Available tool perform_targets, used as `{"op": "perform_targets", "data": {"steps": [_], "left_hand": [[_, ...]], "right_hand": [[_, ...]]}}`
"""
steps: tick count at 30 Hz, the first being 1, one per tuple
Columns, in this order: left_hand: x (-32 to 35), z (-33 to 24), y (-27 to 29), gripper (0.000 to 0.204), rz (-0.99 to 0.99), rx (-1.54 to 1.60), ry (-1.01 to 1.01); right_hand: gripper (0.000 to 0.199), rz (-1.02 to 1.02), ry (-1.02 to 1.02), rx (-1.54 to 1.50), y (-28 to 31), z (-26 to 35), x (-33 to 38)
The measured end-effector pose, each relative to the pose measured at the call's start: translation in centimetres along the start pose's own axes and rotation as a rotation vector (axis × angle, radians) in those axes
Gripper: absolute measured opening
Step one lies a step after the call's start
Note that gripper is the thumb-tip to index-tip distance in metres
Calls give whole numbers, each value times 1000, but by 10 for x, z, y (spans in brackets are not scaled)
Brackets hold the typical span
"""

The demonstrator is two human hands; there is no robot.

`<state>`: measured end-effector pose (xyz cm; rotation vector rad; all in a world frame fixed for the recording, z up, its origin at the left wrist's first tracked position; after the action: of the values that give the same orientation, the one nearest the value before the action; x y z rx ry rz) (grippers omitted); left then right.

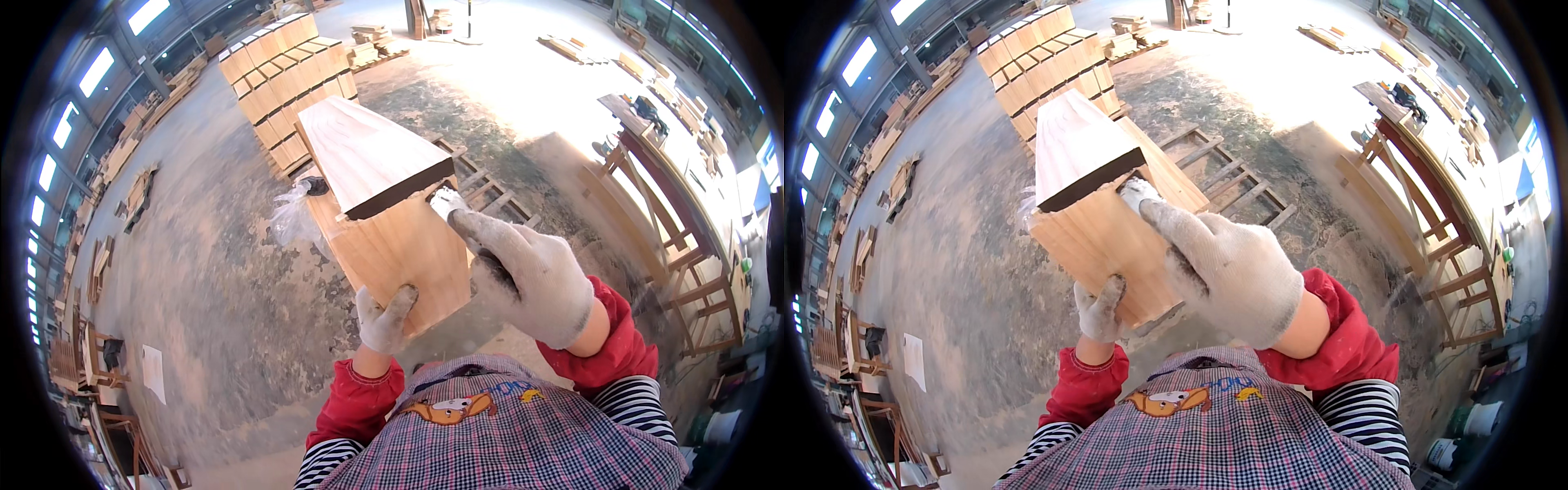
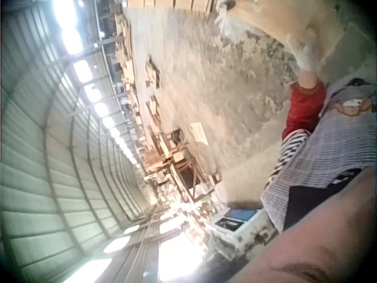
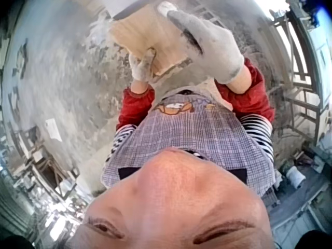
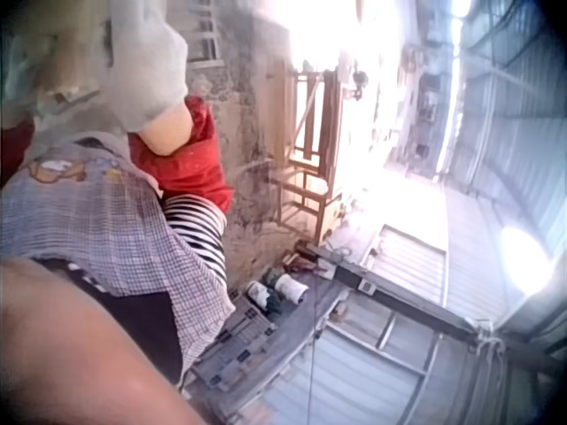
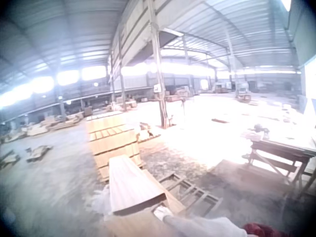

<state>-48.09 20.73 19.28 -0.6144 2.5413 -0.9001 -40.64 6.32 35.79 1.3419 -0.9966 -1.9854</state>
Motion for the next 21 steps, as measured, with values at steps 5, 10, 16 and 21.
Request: {"op": "perform_targets", "data": {"steps": [5, 10, 16, 21], "left_hand": [[1, 3, -2, 32, -9, 44, 31], [1, 10, 8, 38, 20, 2, 73], [-1, 3, -1, 35, 80, 120, 28], [0, 4, 0, 34, 89, 140, 54]], "right_hand": [[47, 211, 97, 39, -14, 30, -12], [49, 99, 146, 32, -37, 37, -13], [49, 102, 121, -52, -39, 37, -12], [50, 86, 134, -41, -50, 36, -9]]}}
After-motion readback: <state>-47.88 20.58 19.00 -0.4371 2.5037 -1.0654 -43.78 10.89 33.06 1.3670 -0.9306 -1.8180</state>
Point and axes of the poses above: each hand's wrist, its own x-axis away from the middle knuckle, its own y-axis out of the back of the hand, z = x × y, the point moved 8 cm from there along -x, towards the middle knuckle, and after that the axes turned 13 degrees about x, right-handed, at the moved point
